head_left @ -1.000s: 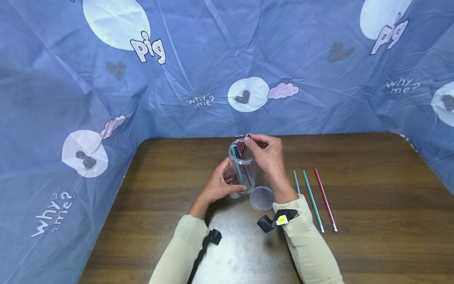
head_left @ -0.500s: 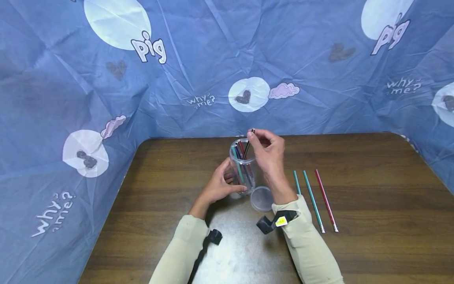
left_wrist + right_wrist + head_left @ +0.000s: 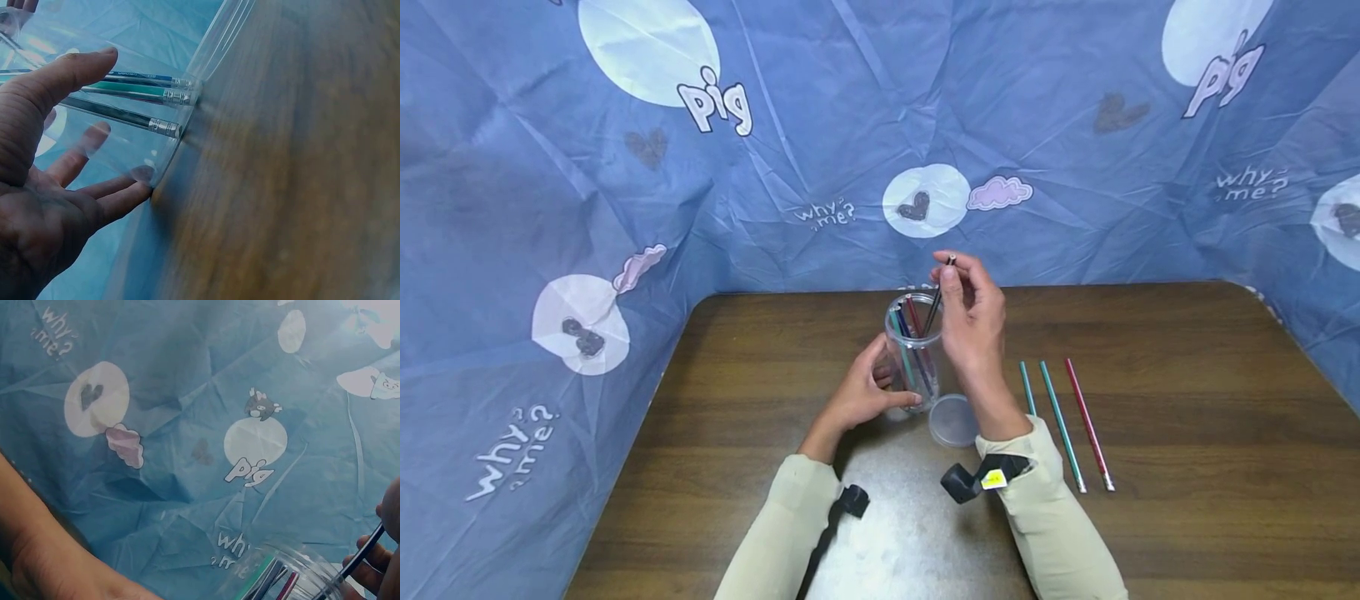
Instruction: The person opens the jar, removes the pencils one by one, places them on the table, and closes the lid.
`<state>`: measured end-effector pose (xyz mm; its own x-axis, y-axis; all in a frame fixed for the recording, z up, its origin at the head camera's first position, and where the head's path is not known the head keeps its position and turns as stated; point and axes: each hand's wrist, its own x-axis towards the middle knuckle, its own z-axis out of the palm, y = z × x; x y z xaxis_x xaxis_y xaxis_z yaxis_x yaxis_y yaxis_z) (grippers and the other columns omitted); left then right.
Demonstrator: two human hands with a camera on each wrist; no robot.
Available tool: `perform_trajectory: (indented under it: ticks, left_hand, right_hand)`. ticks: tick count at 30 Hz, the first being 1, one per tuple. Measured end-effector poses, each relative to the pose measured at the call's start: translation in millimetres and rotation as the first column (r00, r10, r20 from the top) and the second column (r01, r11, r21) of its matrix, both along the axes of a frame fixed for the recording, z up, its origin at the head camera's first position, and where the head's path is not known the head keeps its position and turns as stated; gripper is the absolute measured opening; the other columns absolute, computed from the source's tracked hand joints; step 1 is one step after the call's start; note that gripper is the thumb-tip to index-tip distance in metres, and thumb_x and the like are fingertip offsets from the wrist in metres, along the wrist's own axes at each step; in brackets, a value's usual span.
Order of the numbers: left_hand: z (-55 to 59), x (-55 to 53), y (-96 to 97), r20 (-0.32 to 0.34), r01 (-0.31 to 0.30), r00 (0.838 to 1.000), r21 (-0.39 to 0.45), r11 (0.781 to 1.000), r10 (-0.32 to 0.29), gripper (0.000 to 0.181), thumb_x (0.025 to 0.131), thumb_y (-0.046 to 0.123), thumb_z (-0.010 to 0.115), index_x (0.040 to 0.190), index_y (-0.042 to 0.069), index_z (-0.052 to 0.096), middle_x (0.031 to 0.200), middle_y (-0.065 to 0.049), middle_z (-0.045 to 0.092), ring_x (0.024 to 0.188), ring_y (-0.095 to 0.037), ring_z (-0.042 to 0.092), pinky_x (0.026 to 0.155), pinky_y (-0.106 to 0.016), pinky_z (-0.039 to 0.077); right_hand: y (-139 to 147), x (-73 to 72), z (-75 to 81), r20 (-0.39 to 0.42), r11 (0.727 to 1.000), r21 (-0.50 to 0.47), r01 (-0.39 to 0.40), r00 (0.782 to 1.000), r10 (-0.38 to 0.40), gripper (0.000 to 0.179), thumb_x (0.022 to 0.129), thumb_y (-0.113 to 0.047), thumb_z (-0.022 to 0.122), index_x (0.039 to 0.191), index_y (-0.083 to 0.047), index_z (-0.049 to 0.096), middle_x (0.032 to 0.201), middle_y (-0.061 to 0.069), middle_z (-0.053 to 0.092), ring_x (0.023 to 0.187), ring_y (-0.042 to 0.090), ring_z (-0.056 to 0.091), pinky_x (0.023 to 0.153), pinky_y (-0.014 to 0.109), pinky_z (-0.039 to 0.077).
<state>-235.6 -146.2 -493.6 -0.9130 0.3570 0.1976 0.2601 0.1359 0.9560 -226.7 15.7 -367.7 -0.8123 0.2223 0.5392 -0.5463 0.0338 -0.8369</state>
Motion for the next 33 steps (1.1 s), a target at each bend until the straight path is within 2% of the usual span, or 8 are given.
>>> perform_trajectory:
  ticks: [5, 8, 14, 18, 22, 25, 28, 33]
  left_hand:
    - [1.4, 0.0, 1.4, 0.010, 0.001, 1.000, 0.003, 1.000, -0.001, 0.095, 0.067, -0.004, 0.088, 0.148, 0.014, 0.042, 0.141, -0.013, 0.055, 0.123, -0.037, 0.056, 0.098, -0.051, 0.049]
    - [1.3, 0.1, 2.0, 0.016, 0.004, 1.000, 0.008, 1.000, -0.004, 0.095, 0.067, -0.006, 0.088, 0.148, 0.013, 0.042, 0.142, -0.015, 0.054, 0.123, -0.039, 0.055, 0.099, -0.051, 0.049]
    - [1.8, -0.1, 3.3, 0.027, 0.005, 1.000, 0.016, 1.000, -0.005, 0.094, 0.067, -0.010, 0.086, 0.148, 0.007, 0.041, 0.142, -0.020, 0.053, 0.125, -0.042, 0.053, 0.100, -0.053, 0.047]
    - [15.4, 6.3, 4.0, 0.034, 0.015, 0.999, 0.013, 1.000, -0.015, 0.091, 0.068, -0.011, 0.084, 0.147, 0.003, 0.041, 0.141, -0.023, 0.053, 0.125, -0.042, 0.053, 0.100, -0.054, 0.047]
    - [29.8, 14.0, 3.9, 0.028, 0.020, 0.999, 0.015, 1.000, -0.021, 0.087, 0.069, -0.010, 0.083, 0.145, 0.001, 0.041, 0.139, -0.024, 0.054, 0.124, -0.044, 0.054, 0.100, -0.054, 0.047]
    - [31.5, 15.5, 3.3, 0.028, 0.015, 0.999, 0.016, 1.000, -0.015, 0.088, 0.070, -0.010, 0.083, 0.146, 0.002, 0.041, 0.139, -0.024, 0.054, 0.124, -0.044, 0.053, 0.100, -0.054, 0.047]
    - [31.9, 16.1, 2.8, 0.032, 0.010, 0.999, 0.018, 1.000, -0.011, 0.088, 0.069, -0.011, 0.083, 0.146, 0.001, 0.042, 0.138, -0.024, 0.055, 0.124, -0.043, 0.053, 0.100, -0.054, 0.047]
    - [25.5, 12.8, 3.4, 0.033, 0.016, 0.999, 0.025, 1.000, -0.017, 0.090, 0.068, -0.012, 0.083, 0.146, 0.001, 0.041, 0.138, -0.025, 0.054, 0.124, -0.044, 0.053, 0.100, -0.054, 0.047]
  right_hand:
    - [4.5, 1.0, 3.1, -0.006, 1.000, -0.018, 0.015, 1.000, -0.015, 0.022, 0.103, -0.010, 0.052, 0.115, 0.005, 0.063, 0.091, 0.023, 0.063, 0.084, 0.015, 0.062, 0.074, 0.027, 0.052]
    - [7.2, 1.0, 4.1, -0.007, 0.999, -0.024, 0.027, 1.000, -0.027, 0.020, 0.103, -0.008, 0.053, 0.114, 0.005, 0.062, 0.088, 0.018, 0.062, 0.081, 0.016, 0.062, 0.071, 0.026, 0.052]
    - [11.4, 1.4, 4.9, -0.021, 0.999, 0.004, 0.051, 0.998, -0.051, 0.020, 0.103, -0.010, 0.054, 0.115, 0.004, 0.060, 0.082, 0.002, 0.060, 0.078, 0.030, 0.063, 0.068, 0.022, 0.048]
    - [12.6, 1.8, 4.8, -0.025, 0.999, 0.011, 0.047, 0.999, -0.046, 0.020, 0.102, -0.010, 0.055, 0.115, 0.004, 0.058, 0.082, 0.000, 0.059, 0.075, 0.030, 0.062, 0.065, 0.022, 0.048]
    - [12.9, 1.8, 4.1, -0.034, 0.998, 0.025, 0.051, 0.998, -0.050, 0.020, 0.101, -0.011, 0.057, 0.115, 0.002, 0.057, 0.084, 0.006, 0.060, 0.074, 0.030, 0.062, 0.064, 0.022, 0.047]
    - [12.2, 1.3, 2.7, -0.056, 0.998, 0.030, 0.047, 0.997, -0.045, 0.020, 0.101, -0.010, 0.058, 0.115, 0.003, 0.055, 0.084, 0.010, 0.059, 0.075, 0.035, 0.061, 0.065, 0.022, 0.047]
    - [11.4, 1.0, 1.3, -0.080, 0.998, 0.037, 0.043, 0.996, -0.040, 0.019, 0.099, -0.006, 0.059, 0.113, 0.006, 0.053, 0.082, 0.008, 0.059, 0.074, 0.038, 0.060, 0.066, 0.022, 0.048]
    - [12.1, 0.1, 1.7, -0.099, 1.000, 0.028, 0.014, 0.995, -0.011, 0.019, 0.098, -0.004, 0.059, 0.111, 0.009, 0.051, 0.080, 0.004, 0.057, 0.074, 0.038, 0.059, 0.068, 0.022, 0.051]
